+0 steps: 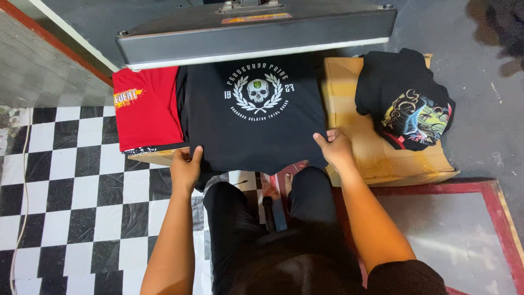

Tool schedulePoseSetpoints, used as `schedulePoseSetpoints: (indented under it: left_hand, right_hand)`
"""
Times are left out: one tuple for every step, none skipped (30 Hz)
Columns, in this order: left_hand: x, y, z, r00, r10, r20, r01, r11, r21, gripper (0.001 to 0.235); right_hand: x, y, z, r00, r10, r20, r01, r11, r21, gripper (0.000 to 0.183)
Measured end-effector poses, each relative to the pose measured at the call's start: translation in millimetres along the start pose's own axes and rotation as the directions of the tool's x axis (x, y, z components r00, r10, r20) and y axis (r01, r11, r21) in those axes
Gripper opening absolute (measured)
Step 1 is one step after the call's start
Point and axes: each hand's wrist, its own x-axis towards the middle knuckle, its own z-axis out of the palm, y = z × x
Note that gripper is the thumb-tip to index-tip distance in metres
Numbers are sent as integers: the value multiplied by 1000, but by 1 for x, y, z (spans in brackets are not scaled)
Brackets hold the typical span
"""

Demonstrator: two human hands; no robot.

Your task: Operating a heat press machine to transfer or cure designs on t-shirts.

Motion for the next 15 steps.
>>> schedulePoseSetpoints:
  left_hand:
    - [0,1,0,1000,2,-3,-2,1000,-2,49]
    - [1,1,0,1000,-5,1,5,1000,-20,50]
    - [-1,0,0,1000,-14,8,15,999,-36,51]
    - [-2,0,-2,1000,-16,8,16,999,-37,51]
    - [-1,1,-2,999,-40,15,40,999,-9,50]
    - [-1,2,-3,998,-64,20,64,998,18,50]
    - [-4,1,-5,998,-62,17,62,998,11,50]
    - [-7,0,-7,999,-25,25,25,1000,18,48]
    - [-9,-2,-10,999,12,33,-13,1000,27,47]
    - [-16,-10,-12,999,13,29,-14,1000,23,47]
    - [-22,-19,-14,996,31,84,-24,997,-78,45]
    - [-28,-27,-16,989,54,136,-29,984,-178,43]
    - [-40,-25,-21,989,56,137,-31,984,-177,43]
    - [-52,-22,-27,986,-14,165,42,985,-169,43]
    - [-71,-24,-34,976,-96,197,127,980,-152,42]
  right_hand:
    - [1,-2,-1,1000,-4,-1,4,1000,1,57]
    - [1,-3,-2,1000,4,16,-4,1000,-11,57]
    - [0,-3,-3,999,16,35,-15,1000,-26,58]
    - [0,2,-2,999,16,35,-15,999,-28,58]
    - [3,5,-2,998,21,54,-22,1000,13,59]
    - [6,8,-1,997,25,72,-29,998,54,61]
    - [5,14,-2,997,18,70,-22,998,52,61]
    - [5,20,-2,996,2,90,-7,998,58,59]
    - [5,26,-1,994,-12,111,5,998,65,57]
    - [-1,34,-5,994,-18,110,11,998,64,57]
    - [-7,43,-8,987,-19,158,-3,991,137,56]
    - [-13,52,-11,978,-23,206,-20,978,208,55]
    - [-18,62,-14,979,-23,204,-21,978,209,55]
    - [-23,72,-16,972,-34,232,-14,980,200,55]
    - [-36,85,-19,963,-33,268,-18,983,185,55]
